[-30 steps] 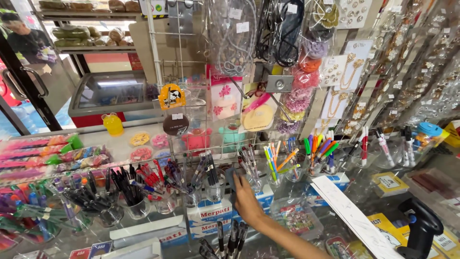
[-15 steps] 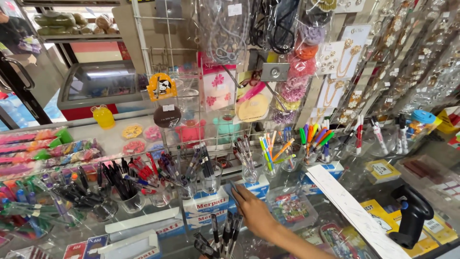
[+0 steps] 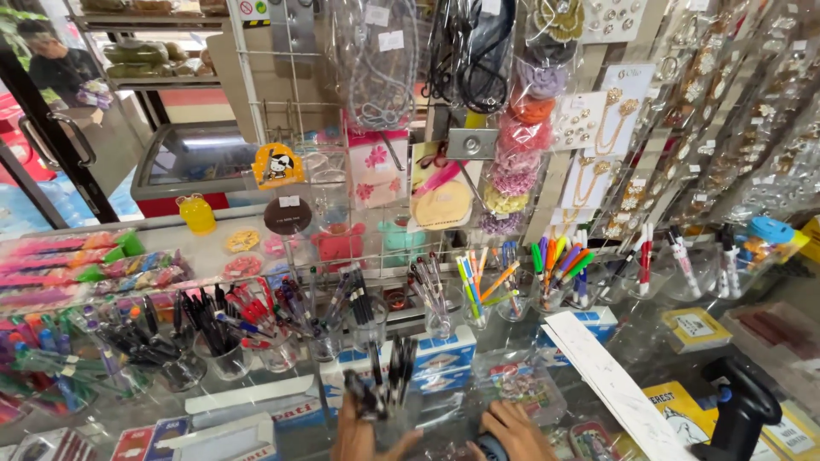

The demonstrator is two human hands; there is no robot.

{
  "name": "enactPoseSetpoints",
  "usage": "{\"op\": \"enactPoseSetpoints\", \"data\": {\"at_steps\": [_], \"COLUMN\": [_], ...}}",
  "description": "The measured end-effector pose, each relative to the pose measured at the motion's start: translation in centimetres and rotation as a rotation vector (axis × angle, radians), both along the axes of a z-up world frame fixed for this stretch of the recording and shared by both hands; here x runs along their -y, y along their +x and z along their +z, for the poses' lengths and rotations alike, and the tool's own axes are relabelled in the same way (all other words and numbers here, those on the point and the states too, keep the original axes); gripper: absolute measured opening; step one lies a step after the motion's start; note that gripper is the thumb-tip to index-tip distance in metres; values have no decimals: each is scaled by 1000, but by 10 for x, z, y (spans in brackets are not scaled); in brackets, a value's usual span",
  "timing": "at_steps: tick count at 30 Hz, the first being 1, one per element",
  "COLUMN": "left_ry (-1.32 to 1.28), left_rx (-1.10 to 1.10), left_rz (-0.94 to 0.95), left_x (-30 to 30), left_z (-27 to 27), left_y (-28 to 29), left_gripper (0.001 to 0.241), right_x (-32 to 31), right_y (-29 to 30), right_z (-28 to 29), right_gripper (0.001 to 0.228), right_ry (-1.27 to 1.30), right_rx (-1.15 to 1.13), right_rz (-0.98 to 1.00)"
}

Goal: Organize pens and pencils on a display counter and clean the glass surfaces.

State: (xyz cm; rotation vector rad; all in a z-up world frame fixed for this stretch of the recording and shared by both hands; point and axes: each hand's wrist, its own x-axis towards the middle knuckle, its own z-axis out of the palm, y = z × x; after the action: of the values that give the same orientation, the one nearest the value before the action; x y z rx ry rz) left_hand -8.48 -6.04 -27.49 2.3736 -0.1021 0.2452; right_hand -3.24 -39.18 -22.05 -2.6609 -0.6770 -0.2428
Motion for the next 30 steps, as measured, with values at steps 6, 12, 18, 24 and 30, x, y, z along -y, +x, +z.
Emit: {"op": "enactPoseSetpoints", "data": {"at_steps": [6,12,18,24,30], "left_ry": [-255,-324,-506,-693,-715], "left_rx": [36,198,129,152,98], "left_rz": [266,322,330,285,283], "left_x": [54,72,81,86,89], "left_z": [120,118,126,116,118], "left_y": [69,90,101,111,118], "left_gripper": [92,89,79,66,58], "right_x": [8,-1,3,-1,-8], "right_y": [9,6,8,3,-2], "right_z": [-24,12,2,18,36], "right_gripper": [48,45,44,41,39], "right_ry": [39,13,126,98,56], "right_rx": [61,-138,164,-12,-109], "right_rz": [72,69,228,172,119]}}
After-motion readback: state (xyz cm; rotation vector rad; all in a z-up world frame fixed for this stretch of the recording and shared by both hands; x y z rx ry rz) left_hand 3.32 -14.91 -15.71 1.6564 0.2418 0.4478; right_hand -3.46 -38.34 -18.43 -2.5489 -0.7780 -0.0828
